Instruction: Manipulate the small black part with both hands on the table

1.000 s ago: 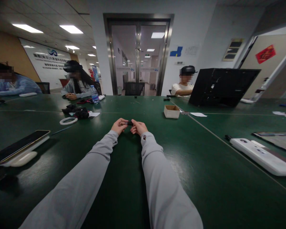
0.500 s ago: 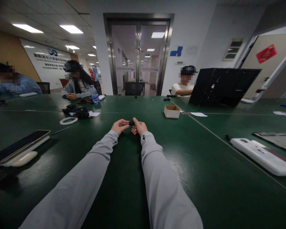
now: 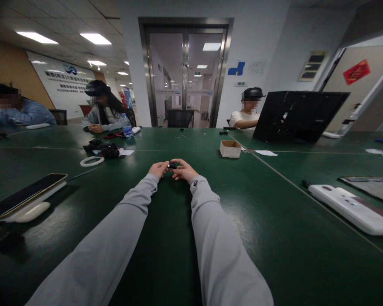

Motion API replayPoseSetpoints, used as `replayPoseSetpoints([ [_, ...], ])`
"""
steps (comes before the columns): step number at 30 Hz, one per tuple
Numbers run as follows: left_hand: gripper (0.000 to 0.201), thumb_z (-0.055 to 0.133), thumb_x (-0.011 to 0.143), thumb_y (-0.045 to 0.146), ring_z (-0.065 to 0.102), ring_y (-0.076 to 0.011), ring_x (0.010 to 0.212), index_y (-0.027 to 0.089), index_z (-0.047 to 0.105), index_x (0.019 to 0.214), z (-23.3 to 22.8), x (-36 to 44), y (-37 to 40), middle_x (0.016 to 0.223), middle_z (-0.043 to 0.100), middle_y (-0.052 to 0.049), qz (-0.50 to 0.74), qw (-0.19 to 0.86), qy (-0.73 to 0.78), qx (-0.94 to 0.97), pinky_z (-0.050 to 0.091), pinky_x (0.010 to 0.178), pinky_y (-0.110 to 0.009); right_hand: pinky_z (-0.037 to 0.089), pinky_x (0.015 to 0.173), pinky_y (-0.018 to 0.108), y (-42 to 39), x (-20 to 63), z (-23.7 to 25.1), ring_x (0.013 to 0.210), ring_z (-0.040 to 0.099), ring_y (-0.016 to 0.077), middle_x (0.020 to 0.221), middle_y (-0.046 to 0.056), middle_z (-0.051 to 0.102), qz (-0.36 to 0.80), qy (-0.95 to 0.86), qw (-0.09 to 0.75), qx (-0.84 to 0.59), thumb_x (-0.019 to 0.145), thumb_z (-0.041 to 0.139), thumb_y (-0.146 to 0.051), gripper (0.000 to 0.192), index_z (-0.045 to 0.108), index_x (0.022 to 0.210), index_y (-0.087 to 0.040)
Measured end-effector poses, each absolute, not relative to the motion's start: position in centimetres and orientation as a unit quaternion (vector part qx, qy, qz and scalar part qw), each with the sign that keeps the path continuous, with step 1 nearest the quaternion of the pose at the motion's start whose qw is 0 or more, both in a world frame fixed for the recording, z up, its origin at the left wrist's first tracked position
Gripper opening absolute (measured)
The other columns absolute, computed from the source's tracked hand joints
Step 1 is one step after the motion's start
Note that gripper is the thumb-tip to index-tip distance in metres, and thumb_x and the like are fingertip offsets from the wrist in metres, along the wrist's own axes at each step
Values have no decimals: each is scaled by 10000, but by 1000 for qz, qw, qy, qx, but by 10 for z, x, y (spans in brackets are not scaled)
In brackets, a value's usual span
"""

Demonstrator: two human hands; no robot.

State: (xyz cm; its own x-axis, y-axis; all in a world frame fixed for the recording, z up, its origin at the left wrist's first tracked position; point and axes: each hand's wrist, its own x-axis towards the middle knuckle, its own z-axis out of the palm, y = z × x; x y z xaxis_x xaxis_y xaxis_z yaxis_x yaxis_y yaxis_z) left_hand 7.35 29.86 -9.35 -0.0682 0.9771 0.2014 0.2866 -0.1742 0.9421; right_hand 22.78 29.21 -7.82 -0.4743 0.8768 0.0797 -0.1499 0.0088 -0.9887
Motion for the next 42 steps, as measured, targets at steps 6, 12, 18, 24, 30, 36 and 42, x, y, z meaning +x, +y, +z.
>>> replayPoseSetpoints([
  [6, 422, 452, 684, 543, 312, -71, 394, 161, 474, 505, -96, 73, 300, 403, 337, 53, 480, 314, 527, 628, 236, 396, -204, 424, 330, 192, 295, 223, -76, 355, 502, 95, 542, 0, 567, 617, -558, 408, -377, 838, 460, -388, 246, 479, 938, -164],
  [12, 433, 448, 672, 558, 293, -69, 394, 160, 475, 503, -98, 73, 303, 409, 338, 52, 478, 320, 532, 621, 215, 398, -209, 486, 414, 211, 293, 223, -76, 474, 584, 103, 694, -44, 553, 636, -543, 431, -339, 709, 604, -196, 362, 395, 1002, -236],
  [18, 432, 442, 674, 556, 318, -76, 405, 159, 488, 508, -98, 74, 303, 414, 363, 47, 480, 329, 524, 622, 235, 411, -212, 461, 362, 215, 293, 222, -77, 392, 524, 85, 664, -68, 514, 610, -554, 443, -353, 656, 631, -178, 421, 382, 989, -242],
  [24, 444, 434, 668, 569, 317, -79, 398, 164, 475, 490, -98, 74, 303, 399, 360, 46, 480, 332, 530, 615, 241, 411, -216, 471, 369, 224, 294, 221, -75, 376, 504, 78, 625, -59, 504, 629, -541, 419, -370, 740, 550, -311, 288, 388, 964, -228],
  [30, 433, 439, 676, 552, 328, -83, 403, 166, 479, 485, -98, 74, 303, 405, 382, 37, 480, 332, 532, 614, 243, 410, -218, 490, 393, 244, 294, 221, -75, 420, 539, 93, 695, -66, 516, 623, -535, 451, -350, 680, 592, -253, 394, 339, 982, -267],
  [36, 446, 428, 679, 563, 316, -83, 389, 171, 461, 469, -97, 74, 302, 383, 346, 44, 478, 331, 529, 618, 236, 409, -221, 479, 383, 237, 296, 222, -78, 386, 503, 86, 601, -88, 478, 612, -533, 457, -363, 654, 605, -208, 386, 344, 934, -249],
  [42, 462, 427, 678, 577, 343, -94, 404, 171, 472, 460, -98, 74, 303, 382, 370, 33, 471, 324, 543, 614, 260, 422, -228, 468, 355, 249, 297, 220, -77, 305, 425, 59, 587, -88, 469, 606, -534, 445, -386, 727, 550, -292, 267, 348, 893, -235],
])
